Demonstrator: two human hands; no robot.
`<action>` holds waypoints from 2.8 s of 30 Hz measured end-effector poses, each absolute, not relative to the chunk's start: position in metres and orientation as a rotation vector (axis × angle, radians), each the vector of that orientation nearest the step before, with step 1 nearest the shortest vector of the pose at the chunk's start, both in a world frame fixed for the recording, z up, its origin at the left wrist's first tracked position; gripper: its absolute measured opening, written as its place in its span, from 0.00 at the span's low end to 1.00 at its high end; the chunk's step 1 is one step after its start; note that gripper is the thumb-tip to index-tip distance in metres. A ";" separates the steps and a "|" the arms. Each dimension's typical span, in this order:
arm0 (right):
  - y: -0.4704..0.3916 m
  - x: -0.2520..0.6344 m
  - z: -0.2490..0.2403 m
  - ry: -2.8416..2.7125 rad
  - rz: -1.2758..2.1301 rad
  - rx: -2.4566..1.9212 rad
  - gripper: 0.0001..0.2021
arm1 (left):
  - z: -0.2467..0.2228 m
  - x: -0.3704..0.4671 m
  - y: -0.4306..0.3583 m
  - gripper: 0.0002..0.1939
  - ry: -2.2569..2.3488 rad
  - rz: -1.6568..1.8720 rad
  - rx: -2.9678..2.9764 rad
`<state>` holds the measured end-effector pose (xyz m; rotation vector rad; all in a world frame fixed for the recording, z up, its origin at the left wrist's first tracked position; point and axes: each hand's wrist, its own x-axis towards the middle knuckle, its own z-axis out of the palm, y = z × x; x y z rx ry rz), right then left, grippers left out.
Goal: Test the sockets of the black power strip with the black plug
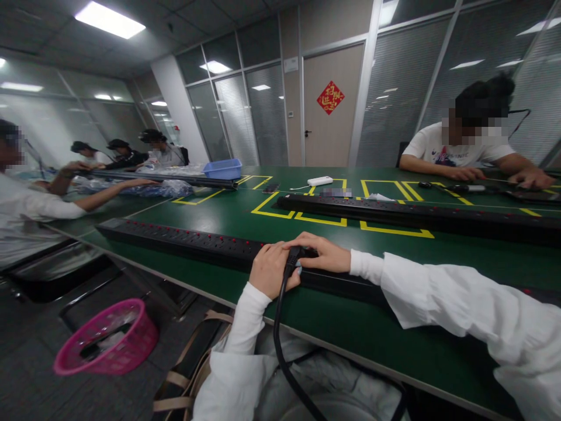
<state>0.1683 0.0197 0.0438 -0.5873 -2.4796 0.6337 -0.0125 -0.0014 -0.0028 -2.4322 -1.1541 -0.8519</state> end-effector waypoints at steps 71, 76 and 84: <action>0.018 0.168 0.045 -2.471 0.649 -0.595 0.21 | -0.008 -0.014 0.004 0.22 -1.130 -0.841 -2.394; 0.019 0.168 0.045 -2.459 0.664 -0.614 0.21 | -0.008 -0.014 0.005 0.19 -1.133 -0.833 -2.414; 0.018 0.168 0.044 -2.435 0.699 -0.647 0.21 | -0.008 -0.015 0.007 0.17 -1.135 -0.817 -2.408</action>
